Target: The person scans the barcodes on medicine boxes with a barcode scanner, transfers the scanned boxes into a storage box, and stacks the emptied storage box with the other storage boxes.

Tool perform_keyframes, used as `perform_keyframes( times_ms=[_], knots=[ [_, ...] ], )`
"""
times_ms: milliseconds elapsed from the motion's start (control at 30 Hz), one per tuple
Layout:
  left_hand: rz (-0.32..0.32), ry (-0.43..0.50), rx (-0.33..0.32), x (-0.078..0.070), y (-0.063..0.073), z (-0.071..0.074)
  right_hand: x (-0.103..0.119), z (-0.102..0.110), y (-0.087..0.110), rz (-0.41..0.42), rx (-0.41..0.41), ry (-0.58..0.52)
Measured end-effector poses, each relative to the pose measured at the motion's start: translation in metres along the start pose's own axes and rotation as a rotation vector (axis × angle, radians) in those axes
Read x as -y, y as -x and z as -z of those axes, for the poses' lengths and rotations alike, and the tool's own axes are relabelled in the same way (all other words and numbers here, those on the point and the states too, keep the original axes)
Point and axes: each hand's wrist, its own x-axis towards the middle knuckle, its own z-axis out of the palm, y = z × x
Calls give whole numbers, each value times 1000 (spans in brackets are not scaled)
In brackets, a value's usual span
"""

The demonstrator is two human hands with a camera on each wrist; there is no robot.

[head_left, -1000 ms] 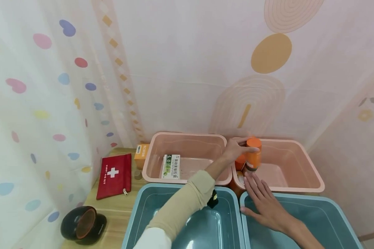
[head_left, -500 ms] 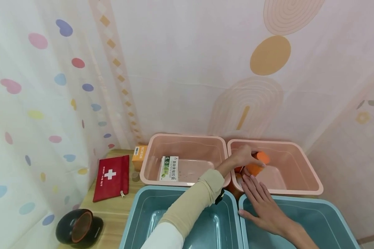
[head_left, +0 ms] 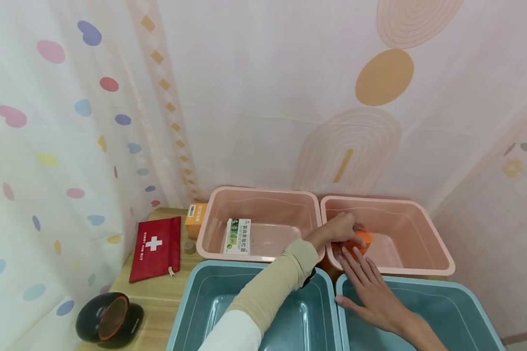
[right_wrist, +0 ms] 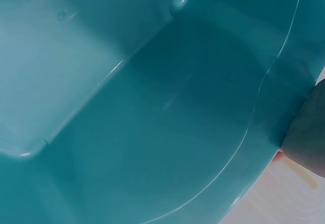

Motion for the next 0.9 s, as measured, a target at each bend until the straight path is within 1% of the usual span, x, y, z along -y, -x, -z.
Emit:
perform_keyframes(
  times_ms=[100, 167, 300, 367, 400, 433, 467, 500, 533, 600, 633, 667, 700, 733, 767, 800, 833, 900],
  knots=[
    [11, -60, -26, -2, -2, -2, -2, -1, 1, 17, -17, 34],
    [9, -64, -39, -2, -2, -2, -2, -1, 2, 35, -36, 60],
    [-10, 26, -24, 0, 3, 3, -6, -5, 3, 67, -66, 105],
    [-12, 71, -7, 2, 7, 12, -7, -7, 4, 78, -73, 103],
    [-36, 61, -24, 10, 5, 13, -9, -8, 4, 81, -76, 105],
    [-42, 55, -23, 12, 8, 20, -11, -11, 4, 82, -78, 110],
    [-34, 32, -37, 23, 6, 22, -13, -13, 4, 84, -83, 114],
    [-60, 44, -61, 32, 8, 27, -16, -16, 4, 86, -89, 118],
    [-66, 58, -67, 35, 16, 37, -16, -17, 3, 86, -91, 111],
    [-74, 73, -99, 41, 38, 60, -15, -16, 2, 83, -88, 106],
    [-47, 102, -104, 38, 56, 77, -14, -16, 1, 81, -84, 105],
    [-37, 112, -132, 41, 73, 89, -13, -15, -1, 82, -81, 88],
    [-29, 144, -148, 37, 99, 108, -12, -15, -2, 84, -78, 81],
    [19, 144, -160, 33, 123, 123, -10, -13, -3, 80, -64, 61],
    [56, 124, -188, 36, 144, 134, -9, -10, -5, 75, -50, 50],
    [71, 72, -227, 40, 164, 143, -9, -10, -5, 70, -40, 37],
    [105, 50, -253, 43, 185, 150, -10, -9, -6, 68, -29, 30],
    [158, -15, -294, 51, 225, 160, -10, -2, -8, 46, 10, -17]
  ],
)
